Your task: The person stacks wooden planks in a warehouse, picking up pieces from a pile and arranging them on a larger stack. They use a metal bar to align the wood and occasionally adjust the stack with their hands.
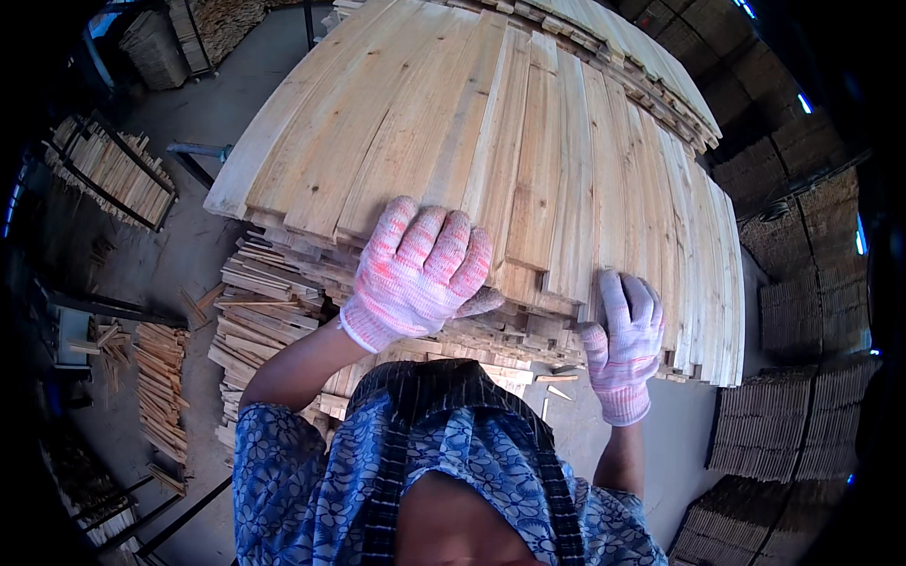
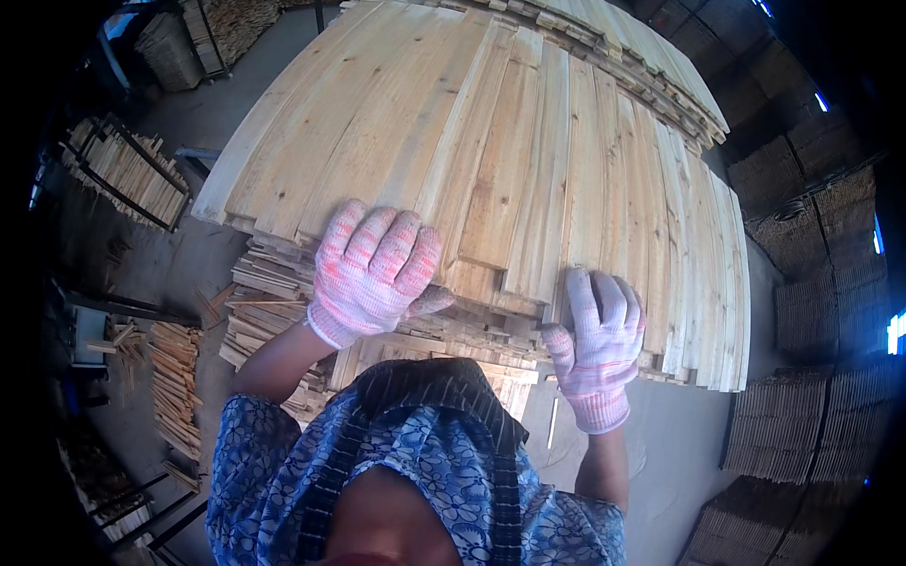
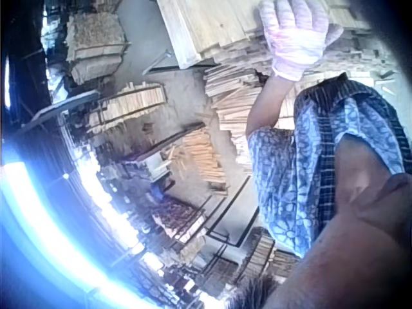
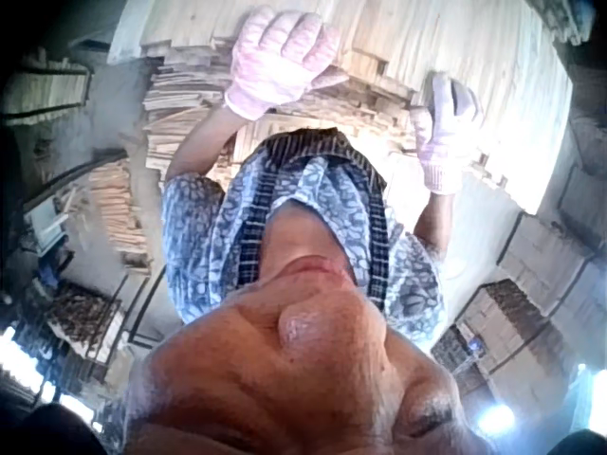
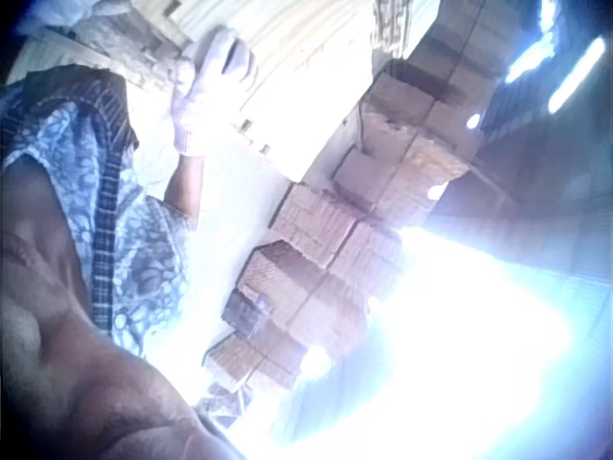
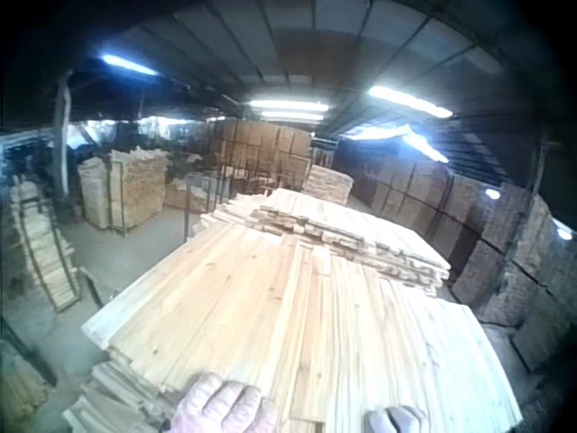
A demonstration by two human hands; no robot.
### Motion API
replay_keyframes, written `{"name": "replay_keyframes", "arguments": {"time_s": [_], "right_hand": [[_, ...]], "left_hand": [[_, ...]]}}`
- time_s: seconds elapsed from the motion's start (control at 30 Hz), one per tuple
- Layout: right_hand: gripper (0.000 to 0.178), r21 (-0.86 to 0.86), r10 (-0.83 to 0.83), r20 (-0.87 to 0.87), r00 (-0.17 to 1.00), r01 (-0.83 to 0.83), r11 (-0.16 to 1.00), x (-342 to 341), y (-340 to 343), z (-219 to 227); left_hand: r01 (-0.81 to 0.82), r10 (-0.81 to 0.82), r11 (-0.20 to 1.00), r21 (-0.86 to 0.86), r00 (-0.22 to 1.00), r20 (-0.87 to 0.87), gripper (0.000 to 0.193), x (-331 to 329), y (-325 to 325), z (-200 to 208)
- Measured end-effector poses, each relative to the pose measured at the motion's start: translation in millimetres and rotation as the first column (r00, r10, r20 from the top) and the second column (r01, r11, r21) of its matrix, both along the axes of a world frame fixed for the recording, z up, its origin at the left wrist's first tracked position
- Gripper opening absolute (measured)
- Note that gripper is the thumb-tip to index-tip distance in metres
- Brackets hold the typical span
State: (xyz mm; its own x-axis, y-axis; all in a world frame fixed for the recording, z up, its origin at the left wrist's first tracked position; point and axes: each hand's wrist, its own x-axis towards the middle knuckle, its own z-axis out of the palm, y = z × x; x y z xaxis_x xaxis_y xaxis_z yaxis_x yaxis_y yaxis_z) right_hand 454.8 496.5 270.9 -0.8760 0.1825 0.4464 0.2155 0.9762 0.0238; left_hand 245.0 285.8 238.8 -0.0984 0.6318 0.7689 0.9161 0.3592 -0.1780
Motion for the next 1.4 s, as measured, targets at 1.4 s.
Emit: {"name": "replay_keyframes", "arguments": {"time_s": [1.4], "right_hand": [[0.054, 0.103, 0.284, -0.099, 0.954, -0.274, 0.956, -406.6, 151.5, 37.7]], "left_hand": [[-0.372, 0.351, 0.844, 0.386, 0.928, 0.126, 0.059, 33.3, -39.7, -2.1]]}}
